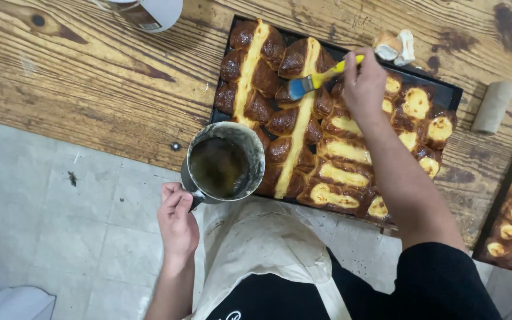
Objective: Applying glaze to baked pastries on a tray using a pastry brush
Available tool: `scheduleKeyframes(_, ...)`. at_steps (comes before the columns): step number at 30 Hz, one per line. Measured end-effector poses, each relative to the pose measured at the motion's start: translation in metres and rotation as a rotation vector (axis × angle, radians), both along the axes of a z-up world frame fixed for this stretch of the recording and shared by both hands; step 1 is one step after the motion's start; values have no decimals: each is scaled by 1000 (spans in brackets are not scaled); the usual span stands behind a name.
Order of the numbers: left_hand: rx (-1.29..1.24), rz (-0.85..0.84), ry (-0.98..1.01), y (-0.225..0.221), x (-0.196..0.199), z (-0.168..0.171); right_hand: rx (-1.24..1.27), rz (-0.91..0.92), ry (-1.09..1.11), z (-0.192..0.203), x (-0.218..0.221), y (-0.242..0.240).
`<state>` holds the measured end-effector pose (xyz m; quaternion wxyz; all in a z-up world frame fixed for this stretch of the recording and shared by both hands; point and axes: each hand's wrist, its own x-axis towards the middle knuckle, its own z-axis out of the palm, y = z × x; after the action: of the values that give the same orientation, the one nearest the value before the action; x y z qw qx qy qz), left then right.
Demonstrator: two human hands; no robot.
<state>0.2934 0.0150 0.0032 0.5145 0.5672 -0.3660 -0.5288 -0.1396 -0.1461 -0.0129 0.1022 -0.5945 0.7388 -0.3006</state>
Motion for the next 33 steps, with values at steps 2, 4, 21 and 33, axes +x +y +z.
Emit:
scheduleKeyframes(2,-1,18,12,0,2,-2,-54,-15,45,5,-13,-15)
scheduleKeyframes(4,5,36,24,-2,1,-2,-103,-30,90,6,-17,-33)
scheduleKeyframes(21,-81,63,29,-31,-8,-11,-457,682,331,-113,-21,-13)
scheduleKeyframes(33,26,58,91,-35,3,-1,609,551,643,-12,-57,38)
